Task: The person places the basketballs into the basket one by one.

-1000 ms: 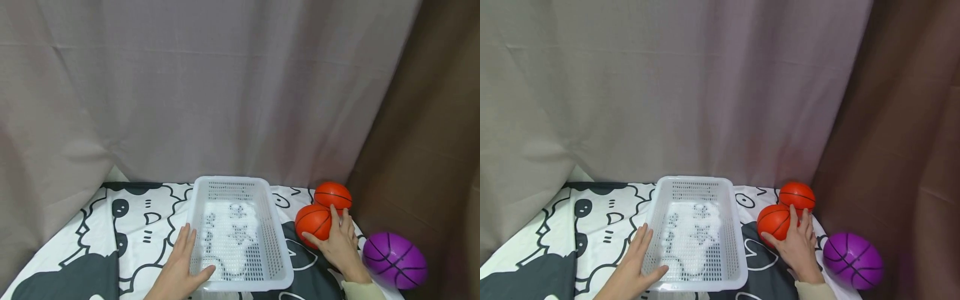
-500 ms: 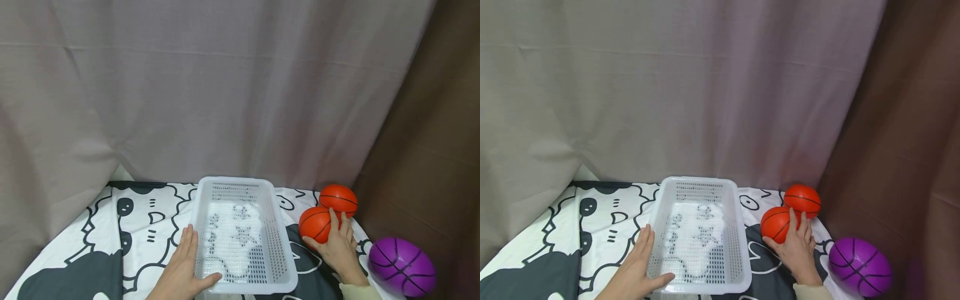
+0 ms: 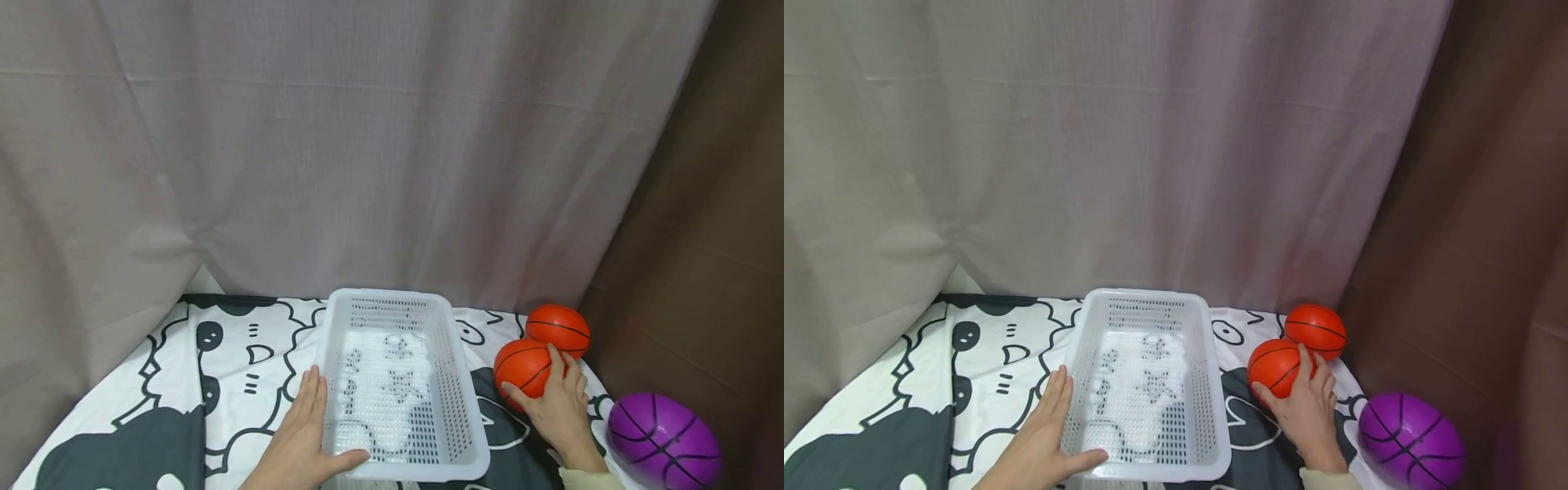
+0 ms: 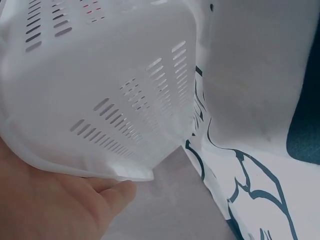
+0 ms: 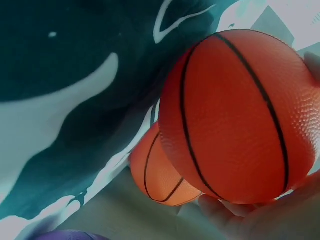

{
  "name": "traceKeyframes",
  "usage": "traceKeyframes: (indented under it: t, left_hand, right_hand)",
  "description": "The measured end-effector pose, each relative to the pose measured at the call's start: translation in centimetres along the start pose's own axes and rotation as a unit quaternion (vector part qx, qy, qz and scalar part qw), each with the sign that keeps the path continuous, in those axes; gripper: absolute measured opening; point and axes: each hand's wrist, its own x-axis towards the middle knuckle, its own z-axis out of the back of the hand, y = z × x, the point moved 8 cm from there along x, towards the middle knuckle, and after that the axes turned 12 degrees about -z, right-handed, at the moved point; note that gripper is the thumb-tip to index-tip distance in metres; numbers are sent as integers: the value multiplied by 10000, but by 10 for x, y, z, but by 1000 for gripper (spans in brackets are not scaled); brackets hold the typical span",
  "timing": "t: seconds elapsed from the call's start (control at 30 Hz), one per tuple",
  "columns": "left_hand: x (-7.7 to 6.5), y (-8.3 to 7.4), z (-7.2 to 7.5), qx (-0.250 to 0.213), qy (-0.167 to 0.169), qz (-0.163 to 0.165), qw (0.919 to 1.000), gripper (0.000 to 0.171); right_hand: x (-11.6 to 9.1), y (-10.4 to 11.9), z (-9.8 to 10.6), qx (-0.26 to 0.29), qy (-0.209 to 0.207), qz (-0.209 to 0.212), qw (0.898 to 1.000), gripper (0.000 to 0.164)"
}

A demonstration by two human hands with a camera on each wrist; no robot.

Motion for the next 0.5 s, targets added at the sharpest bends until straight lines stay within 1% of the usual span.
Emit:
traceKeyframes:
  t: [0.13,0.3,0.4,0.5]
  left_hand:
    - [1,1,0,61,2,7,10000,134]
    - [1,-1,-1,33,-9,-33,10000,133]
    - [1,-2,0,52,-70,-79,9999,131]
    - [0,-1,0,73,-104,-64,9999,131]
  right_hand:
    - [0,5,10,186,-205,-58,9996,113]
    - [-3,14,29,490,-526,-74,9974,112]
    - [-6,23,38,709,-683,17,9951,111]
    - [-10,35,45,879,-703,202,9934,112]
